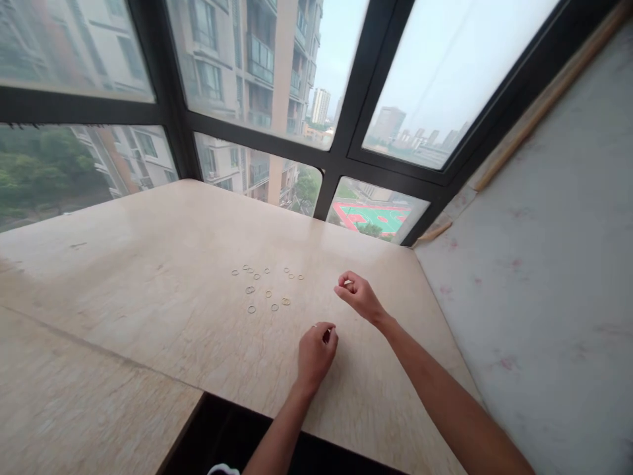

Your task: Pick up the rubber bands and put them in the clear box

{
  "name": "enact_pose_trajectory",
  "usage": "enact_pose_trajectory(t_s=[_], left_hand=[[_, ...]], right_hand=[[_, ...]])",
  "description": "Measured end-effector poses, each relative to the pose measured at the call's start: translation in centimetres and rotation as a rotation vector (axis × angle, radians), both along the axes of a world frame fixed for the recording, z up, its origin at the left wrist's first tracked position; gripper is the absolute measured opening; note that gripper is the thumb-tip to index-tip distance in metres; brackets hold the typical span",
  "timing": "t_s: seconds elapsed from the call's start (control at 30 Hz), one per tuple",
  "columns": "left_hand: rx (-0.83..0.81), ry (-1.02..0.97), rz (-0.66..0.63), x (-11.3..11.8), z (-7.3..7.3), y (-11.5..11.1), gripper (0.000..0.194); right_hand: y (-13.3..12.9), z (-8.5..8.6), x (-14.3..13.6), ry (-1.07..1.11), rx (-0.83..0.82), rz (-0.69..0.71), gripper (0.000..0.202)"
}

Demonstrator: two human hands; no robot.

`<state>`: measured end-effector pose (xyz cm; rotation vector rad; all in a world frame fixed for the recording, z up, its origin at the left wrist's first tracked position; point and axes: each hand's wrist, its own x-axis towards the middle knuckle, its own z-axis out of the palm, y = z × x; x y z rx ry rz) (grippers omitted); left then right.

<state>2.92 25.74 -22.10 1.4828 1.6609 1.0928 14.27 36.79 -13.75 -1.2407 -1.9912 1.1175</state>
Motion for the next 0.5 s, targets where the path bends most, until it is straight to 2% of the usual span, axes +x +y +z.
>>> enact_pose_trajectory(t_s=[0.1,0.27,0.4,0.5], left_hand=[[0.017,0.036,0.010,0.0,-0.1,0.3,0.022],[0.030,0.064,0.016,0.0,-0.1,0.5,0.024],[0.024,0.051,0.020,0.0,-0.3,0.5,0.027],[0.011,0.075,0.040,0.1,-0.6,0.6,0.028]], right_hand=[[-3.9,1.5,5.2,0.050,-0.015,-0.100,0.028],[-8.7,2.5,13.4,-0.029,0.060,-0.423,0.034],[-11.1,1.9,17.8,-0.157,0.081,-0.601,0.037],[-11.9,0.4,19.2,-0.270,0.100,-0.617,0.037]])
